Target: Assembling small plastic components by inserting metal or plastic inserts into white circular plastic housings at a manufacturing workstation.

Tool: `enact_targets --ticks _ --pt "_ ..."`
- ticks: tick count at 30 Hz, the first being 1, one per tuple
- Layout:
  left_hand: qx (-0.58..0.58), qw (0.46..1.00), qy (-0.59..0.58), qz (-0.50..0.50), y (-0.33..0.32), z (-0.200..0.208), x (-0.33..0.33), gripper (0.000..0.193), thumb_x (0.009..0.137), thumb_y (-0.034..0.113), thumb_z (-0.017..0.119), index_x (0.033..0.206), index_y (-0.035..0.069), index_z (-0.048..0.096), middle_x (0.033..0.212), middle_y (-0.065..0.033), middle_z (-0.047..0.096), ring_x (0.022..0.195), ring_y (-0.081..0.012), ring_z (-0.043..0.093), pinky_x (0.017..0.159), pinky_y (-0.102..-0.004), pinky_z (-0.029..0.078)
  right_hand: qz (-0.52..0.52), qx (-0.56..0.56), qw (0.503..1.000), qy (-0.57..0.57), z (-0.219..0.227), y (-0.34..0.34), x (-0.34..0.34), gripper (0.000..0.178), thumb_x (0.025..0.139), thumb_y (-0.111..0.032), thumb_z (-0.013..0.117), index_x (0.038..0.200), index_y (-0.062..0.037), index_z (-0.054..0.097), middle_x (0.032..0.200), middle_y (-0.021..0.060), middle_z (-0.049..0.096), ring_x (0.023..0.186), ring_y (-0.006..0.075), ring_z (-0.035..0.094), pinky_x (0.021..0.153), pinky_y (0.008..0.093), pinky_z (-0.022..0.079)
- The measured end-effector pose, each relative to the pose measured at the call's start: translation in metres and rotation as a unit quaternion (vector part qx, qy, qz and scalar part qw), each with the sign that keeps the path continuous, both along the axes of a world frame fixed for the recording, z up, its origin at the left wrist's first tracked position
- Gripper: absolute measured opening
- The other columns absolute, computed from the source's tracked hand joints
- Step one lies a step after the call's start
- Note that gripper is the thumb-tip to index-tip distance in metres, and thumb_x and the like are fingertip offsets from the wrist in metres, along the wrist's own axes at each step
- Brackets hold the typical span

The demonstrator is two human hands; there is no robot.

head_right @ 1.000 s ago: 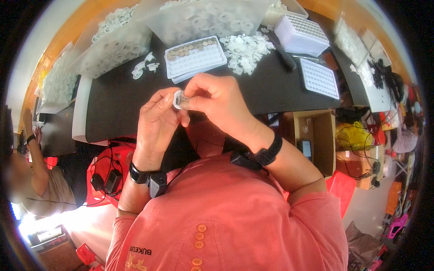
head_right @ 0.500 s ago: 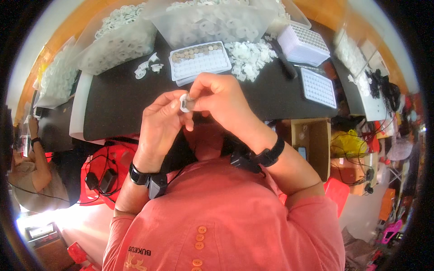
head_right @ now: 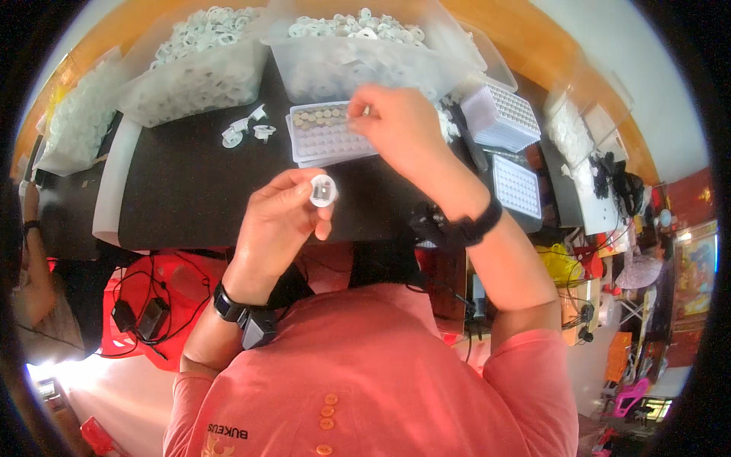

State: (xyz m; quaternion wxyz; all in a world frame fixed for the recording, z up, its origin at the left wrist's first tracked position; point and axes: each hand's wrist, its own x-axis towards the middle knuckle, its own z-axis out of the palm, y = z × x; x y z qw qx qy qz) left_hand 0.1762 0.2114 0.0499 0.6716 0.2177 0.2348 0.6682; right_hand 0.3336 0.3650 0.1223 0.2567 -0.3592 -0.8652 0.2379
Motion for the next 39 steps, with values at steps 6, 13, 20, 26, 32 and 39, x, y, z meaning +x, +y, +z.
enact_targets --ticks 6,13,20,26,32,39 --pt "0.002 0.999 -0.016 -0.03 0.005 -0.007 -0.004 0.023 0.097 0.011 0.066 0.114 -0.004 0.065 0.096 -0.0114 0.069 0.077 -0.0198 0.067 0.062 -0.0333 0.054 0.015 0.15 0.984 -0.098 -0.021 0.017 -0.034 0.013 0.084 -0.017 0.066 0.095 -0.0117 0.072 0.073 0.0115 0.066 0.064 0.0305 0.062 0.061 0.0397 0.047" --pt "0.016 0.997 -0.051 -0.061 0.004 -0.011 -0.008 0.023 0.097 0.012 0.065 0.114 -0.004 0.065 0.097 -0.0124 0.069 0.077 -0.0207 0.067 0.062 -0.034 0.054 0.033 0.178 0.974 -0.14 -0.023 0.018 -0.035 0.013 0.086 -0.017 0.062 0.095 -0.0135 0.07 0.074 0.0124 0.068 0.071 0.0343 0.066 0.063 0.0458 0.048" --pt "0.035 0.997 -0.056 -0.043 0.004 -0.012 -0.006 0.025 0.1 0.016 0.062 0.116 -0.004 0.064 0.098 -0.0124 0.068 0.078 -0.0213 0.066 0.063 -0.0335 0.053 0.024 0.22 0.961 -0.166 -0.022 0.009 -0.029 0.014 0.09 -0.017 0.058 0.102 -0.0099 0.063 0.079 0.0138 0.069 0.074 0.0362 0.067 0.065 0.0477 0.048" --pt "0.024 0.999 -0.036 -0.008 0.003 -0.011 -0.002 0.028 0.1 0.017 0.063 0.117 -0.005 0.062 0.099 -0.0122 0.067 0.081 -0.0214 0.065 0.065 -0.0345 0.052 0.031 0.228 0.973 0.015 -0.019 -0.063 -0.009 0.014 0.09 -0.006 0.064 0.103 -0.0076 0.059 0.08 0.0125 0.068 0.074 0.034 0.069 0.062 0.0399 0.053" --pt "0.006 1.0 -0.024 0.014 0.005 -0.013 0.003 0.03 0.099 0.017 0.065 0.116 -0.007 0.061 0.099 -0.0131 0.066 0.082 -0.0222 0.064 0.067 -0.0359 0.051 0.038 0.256 0.96 0.11 -0.045 -0.087 -0.005 0.014 0.084 -0.007 0.063 0.097 -0.0101 0.057 0.078 0.0069 0.066 0.065 0.0298 0.065 0.057 0.0416 0.051" --pt "-0.007 0.999 0.018 0.033 0.001 -0.006 0.007 0.029 0.098 0.015 0.065 0.117 -0.007 0.061 0.097 -0.0132 0.066 0.082 -0.0228 0.065 0.066 -0.0364 0.053 0.061 0.0 0.976 0.207 -0.051 -0.082 0.007 0.015 0.085 0.001 0.069 0.097 -0.0045 0.063 0.081 0.0104 0.068 0.069 0.024 0.07 0.063 0.0332 0.054"
